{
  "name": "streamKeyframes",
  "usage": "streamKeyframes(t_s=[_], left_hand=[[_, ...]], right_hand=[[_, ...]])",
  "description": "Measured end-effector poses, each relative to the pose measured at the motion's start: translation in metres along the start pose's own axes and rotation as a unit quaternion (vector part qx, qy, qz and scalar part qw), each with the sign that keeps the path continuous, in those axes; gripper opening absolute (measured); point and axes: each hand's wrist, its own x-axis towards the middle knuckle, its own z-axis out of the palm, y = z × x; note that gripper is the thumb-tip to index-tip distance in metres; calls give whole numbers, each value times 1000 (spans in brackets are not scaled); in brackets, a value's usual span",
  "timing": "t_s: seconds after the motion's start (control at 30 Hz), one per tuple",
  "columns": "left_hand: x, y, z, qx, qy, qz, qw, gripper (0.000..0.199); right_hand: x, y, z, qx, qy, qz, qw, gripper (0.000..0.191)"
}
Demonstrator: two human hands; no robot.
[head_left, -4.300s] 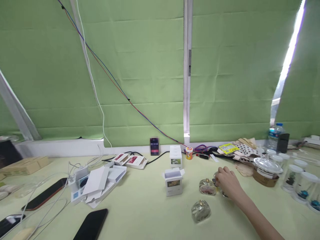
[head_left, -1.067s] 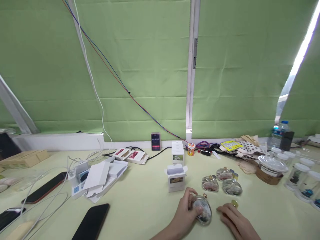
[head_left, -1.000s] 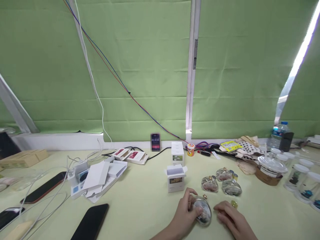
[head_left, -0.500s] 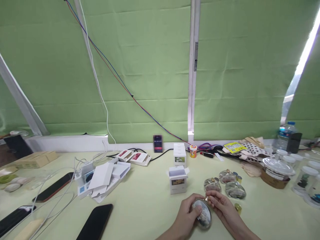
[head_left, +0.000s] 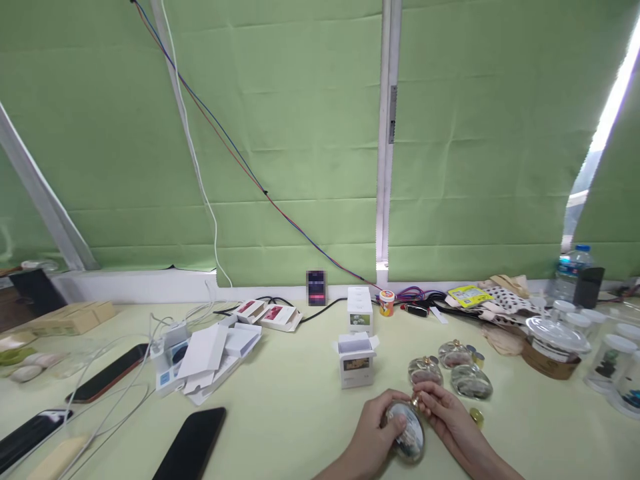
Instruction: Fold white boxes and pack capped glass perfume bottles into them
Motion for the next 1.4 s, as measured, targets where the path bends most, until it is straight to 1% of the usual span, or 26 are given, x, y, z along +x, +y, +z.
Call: streamKeyframes(t_s=[0.23,0.47,0.57,0.7,0.8,0.97,1.1,1.2,1.3,1.4], left_hand=[[0,0,0,15,-3,6,1000,38],[1,-2,0,32,4,3,999,40],[1,-3,-1,37,3,7,999,41],[0,-3,-1,48,0,12,999,41],[0,-3,-2,46,-1,16,999,44],[1,0,-3,30,-22,26,999,50],[0,-1,-3,64,-26,24,997,48],[-1,-1,-4,88,-25,25,996,47],[-2,-1,-3,105,-31,38,993,49],[-3,-3,-3,126,-34,54,990,52]], right_hand=[[0,-1,1,-26,10,-5,1000,30],[0,-1,-1,-37,4,-4,999,28],[0,0,-5,-73,4,-24,997,26],[1,-2,-9,-179,7,-81,980,22],[-1,-6,-8,-232,1,-105,967,22],[-4,-13,-4,-268,-31,-129,954,20],[-6,-15,-7,-285,-66,-134,947,17],[-6,-15,-10,-310,-87,-150,935,17],[-6,-13,-12,-343,-90,-164,920,19],[-7,-11,-14,-361,-89,-146,917,24]])
